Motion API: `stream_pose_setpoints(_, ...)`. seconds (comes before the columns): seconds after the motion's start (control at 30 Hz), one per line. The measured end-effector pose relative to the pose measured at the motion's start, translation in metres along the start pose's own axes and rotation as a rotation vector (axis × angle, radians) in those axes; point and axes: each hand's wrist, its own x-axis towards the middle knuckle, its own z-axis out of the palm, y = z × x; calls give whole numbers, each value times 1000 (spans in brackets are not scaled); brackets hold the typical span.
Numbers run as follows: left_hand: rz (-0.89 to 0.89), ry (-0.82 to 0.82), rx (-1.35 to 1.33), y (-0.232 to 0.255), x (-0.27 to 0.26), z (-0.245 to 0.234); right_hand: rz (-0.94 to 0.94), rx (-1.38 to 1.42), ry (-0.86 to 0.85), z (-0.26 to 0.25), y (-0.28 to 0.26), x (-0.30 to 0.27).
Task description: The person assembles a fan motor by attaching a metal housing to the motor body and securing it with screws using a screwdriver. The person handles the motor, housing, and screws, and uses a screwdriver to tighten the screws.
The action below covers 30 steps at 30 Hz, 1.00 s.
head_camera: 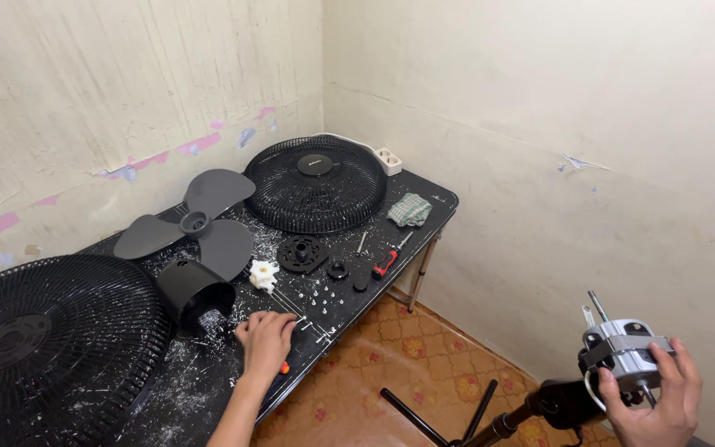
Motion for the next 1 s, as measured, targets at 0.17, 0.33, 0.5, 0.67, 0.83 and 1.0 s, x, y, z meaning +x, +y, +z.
stream_pose_setpoints(0.17, -66, -233, 91, 8, 19, -1, -20, 16, 35, -2, -6, 3)
stream_pose_setpoints(0.33, -64, -257, 134, 6, 21, 1, 15, 30, 19, -2, -11, 6)
stream_pose_setpoints(0.5, -9, -202, 141, -1, 18, 14, 47, 42, 1, -7, -19, 11)
stream_pose_setpoints(0.67, -19, -135, 62, -5, 22, 18, 33, 58, -30, -15, -26, 17)
stream_pose_setpoints(0.83, -9, -7, 28, 14, 34, 11, 28, 124, -161, -30, -22, 26)
stream_pose_setpoints(1.0, 38, 124, -232, 67, 46, 0, 85, 252, -255, -44, -10, 32)
